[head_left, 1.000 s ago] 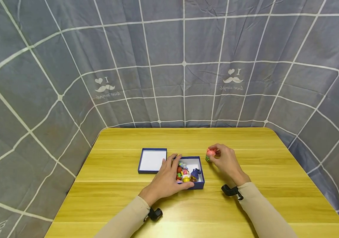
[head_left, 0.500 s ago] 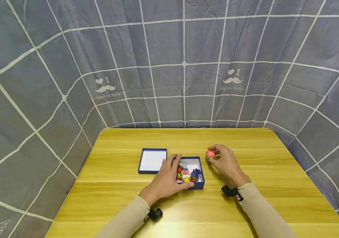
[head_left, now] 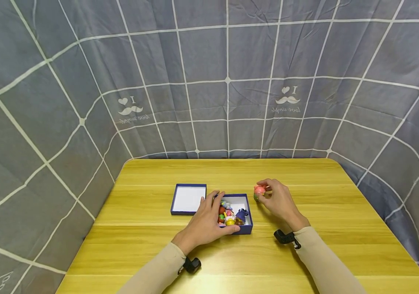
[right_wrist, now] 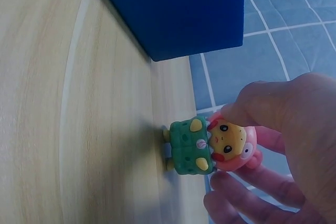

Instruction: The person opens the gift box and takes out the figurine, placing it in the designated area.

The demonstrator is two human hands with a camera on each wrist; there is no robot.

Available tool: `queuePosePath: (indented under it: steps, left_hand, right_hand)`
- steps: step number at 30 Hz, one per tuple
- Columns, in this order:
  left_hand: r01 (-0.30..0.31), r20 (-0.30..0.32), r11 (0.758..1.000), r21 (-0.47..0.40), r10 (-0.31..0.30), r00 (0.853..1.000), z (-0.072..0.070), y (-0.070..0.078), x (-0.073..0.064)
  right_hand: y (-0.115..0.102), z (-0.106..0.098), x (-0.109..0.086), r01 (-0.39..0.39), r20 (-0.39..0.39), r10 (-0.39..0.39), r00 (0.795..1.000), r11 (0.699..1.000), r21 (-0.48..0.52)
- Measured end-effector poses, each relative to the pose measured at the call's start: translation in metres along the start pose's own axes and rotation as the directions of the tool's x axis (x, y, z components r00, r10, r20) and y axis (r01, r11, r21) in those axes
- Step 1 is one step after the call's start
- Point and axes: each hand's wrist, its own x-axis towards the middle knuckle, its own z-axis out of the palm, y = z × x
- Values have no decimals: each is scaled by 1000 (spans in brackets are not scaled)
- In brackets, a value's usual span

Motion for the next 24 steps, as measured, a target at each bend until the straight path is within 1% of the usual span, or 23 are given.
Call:
queuePosePath:
  steps: [4,12,16,24]
  left_hand:
    - [1,2,1000,1,-1,1000,0,0,0]
    - [-8,-7,1000,10,8,1000,2,-1,1]
    - [-3,-5,1000,10,3,1000,1,0,1]
    - [-13,-16,1000,13,14,1000,2,-1,2]
  right_hand:
    - [0,0,0,0,1,0,1000,1000,-2]
    - [0,0,0,8,-19,-9,1000,998,-56]
    - [0,-1,0,1,-27,-3,1000,997,-77]
    - [-5,-5,-2,32,-45,-36,998,996,-85]
